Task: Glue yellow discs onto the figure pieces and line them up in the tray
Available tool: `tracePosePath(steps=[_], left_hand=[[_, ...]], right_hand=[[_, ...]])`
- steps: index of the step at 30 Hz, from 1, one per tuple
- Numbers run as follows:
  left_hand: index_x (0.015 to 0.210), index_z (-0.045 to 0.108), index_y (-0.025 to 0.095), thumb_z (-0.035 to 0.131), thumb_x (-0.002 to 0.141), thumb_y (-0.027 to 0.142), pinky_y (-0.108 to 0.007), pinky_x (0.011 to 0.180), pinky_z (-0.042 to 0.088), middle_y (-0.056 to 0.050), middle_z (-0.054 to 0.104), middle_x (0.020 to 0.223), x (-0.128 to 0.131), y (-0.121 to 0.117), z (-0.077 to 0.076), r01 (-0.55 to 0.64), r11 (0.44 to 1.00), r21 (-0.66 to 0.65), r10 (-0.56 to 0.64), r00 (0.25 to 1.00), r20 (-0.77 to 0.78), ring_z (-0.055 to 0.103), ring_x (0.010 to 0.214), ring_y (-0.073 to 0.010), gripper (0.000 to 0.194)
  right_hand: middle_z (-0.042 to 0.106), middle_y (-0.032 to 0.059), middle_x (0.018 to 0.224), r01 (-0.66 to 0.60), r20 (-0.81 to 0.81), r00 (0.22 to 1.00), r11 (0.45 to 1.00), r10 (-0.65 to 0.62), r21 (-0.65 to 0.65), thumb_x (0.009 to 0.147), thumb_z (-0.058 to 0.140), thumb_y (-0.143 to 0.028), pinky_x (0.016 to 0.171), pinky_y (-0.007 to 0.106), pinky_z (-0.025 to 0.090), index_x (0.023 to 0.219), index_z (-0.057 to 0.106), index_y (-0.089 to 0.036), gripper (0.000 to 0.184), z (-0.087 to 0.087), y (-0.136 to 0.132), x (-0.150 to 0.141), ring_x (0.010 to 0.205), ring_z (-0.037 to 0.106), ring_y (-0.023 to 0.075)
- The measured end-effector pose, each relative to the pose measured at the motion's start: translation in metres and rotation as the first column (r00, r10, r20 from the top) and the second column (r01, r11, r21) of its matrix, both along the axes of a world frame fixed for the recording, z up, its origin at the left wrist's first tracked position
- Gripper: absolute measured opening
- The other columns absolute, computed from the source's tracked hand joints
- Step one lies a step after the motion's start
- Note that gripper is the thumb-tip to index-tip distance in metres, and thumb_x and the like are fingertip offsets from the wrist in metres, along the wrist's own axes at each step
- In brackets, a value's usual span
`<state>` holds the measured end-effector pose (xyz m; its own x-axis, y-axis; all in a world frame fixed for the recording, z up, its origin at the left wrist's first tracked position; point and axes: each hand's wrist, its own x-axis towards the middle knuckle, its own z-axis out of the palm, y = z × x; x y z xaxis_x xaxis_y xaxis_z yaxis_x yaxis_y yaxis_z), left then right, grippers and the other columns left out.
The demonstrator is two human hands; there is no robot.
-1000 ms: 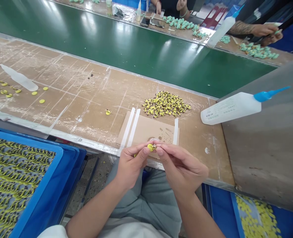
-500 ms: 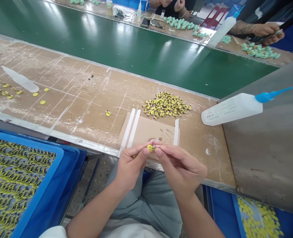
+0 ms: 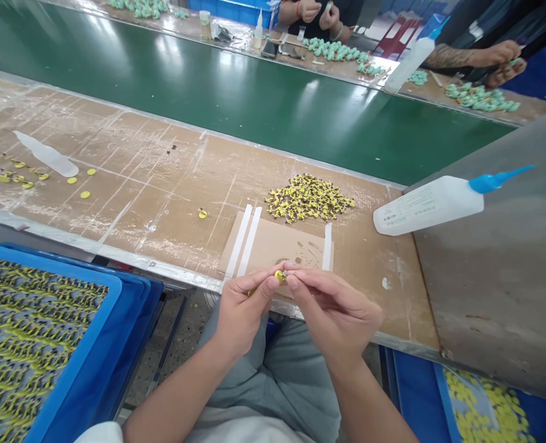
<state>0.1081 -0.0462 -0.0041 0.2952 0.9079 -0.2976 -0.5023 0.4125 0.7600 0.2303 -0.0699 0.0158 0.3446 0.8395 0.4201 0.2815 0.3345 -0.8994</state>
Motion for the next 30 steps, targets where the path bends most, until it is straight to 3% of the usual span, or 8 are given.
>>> tracePosePath(steps=[7, 12, 19, 25, 30], left_hand=[[0.101, 0.079, 0.026, 0.07, 0.084, 0.03, -0.022, 0.053, 0.04, -0.007, 0.075, 0.101, -0.002, -0.001, 0.003, -0.011, 0.993, 0.118, 0.023, 0.995, -0.094, 0.052, 0.06, -0.0081, 0.019], [0.106, 0.077, 0.028, 0.068, 0.087, 0.029, -0.027, 0.074, 0.05, -0.004, 0.073, 0.092, -0.004, 0.0, 0.011, 0.014, 0.974, 0.226, 0.04, 0.972, -0.232, 0.064, 0.083, -0.0159, 0.022], [0.115, 0.074, 0.025, 0.061, 0.091, 0.027, -0.035, 0.092, 0.049, -0.006, 0.072, 0.097, 0.002, 0.001, 0.029, 0.101, 0.935, 0.338, 0.042, 0.92, -0.391, 0.065, 0.098, -0.0215, 0.027], [0.117, 0.072, 0.024, 0.058, 0.092, 0.026, -0.034, 0.09, 0.049, -0.007, 0.071, 0.095, 0.011, 0.003, 0.044, 0.176, 0.908, 0.381, 0.035, 0.873, -0.487, 0.066, 0.095, -0.0215, 0.029], [0.118, 0.072, 0.024, 0.058, 0.092, 0.027, -0.03, 0.078, 0.05, -0.005, 0.069, 0.086, 0.021, 0.004, 0.052, 0.195, 0.884, 0.424, 0.081, 0.831, -0.55, 0.064, 0.083, -0.0193, 0.03]], right_hand=[[0.077, 0.0047, 0.095, -0.006, -0.01, 1.0, 0.999, 0.006, -0.034, 0.076, 0.074, -0.006, 0.082, 0.041, 0.063, 0.09, 0.076, -0.024, 0.023, 0.001, 0.0, 0.001, 0.087, 0.074, 0.0229], [0.077, 0.0041, 0.094, 0.017, -0.044, 0.999, 0.998, -0.02, -0.066, 0.074, 0.076, -0.007, 0.088, 0.041, 0.061, 0.089, 0.076, -0.024, 0.022, 0.001, 0.0, 0.002, 0.088, 0.074, 0.022], [0.077, 0.0044, 0.092, 0.078, -0.095, 0.992, 0.997, -0.079, -0.021, 0.075, 0.076, -0.01, 0.086, 0.042, 0.061, 0.09, 0.076, -0.024, 0.021, -0.003, -0.001, 0.005, 0.086, 0.074, 0.022], [0.077, 0.0022, 0.087, 0.152, -0.114, 0.982, 0.988, -0.153, -0.015, 0.073, 0.077, -0.009, 0.081, 0.037, 0.061, 0.087, 0.076, -0.025, 0.021, -0.004, -0.001, 0.012, 0.08, 0.073, 0.0184], [0.077, 0.0038, 0.086, 0.182, -0.165, 0.967, 0.98, -0.193, -0.081, 0.073, 0.078, -0.016, 0.077, 0.036, 0.062, 0.085, 0.077, -0.023, 0.014, 0.002, -0.001, 0.021, 0.078, 0.073, 0.0196]])
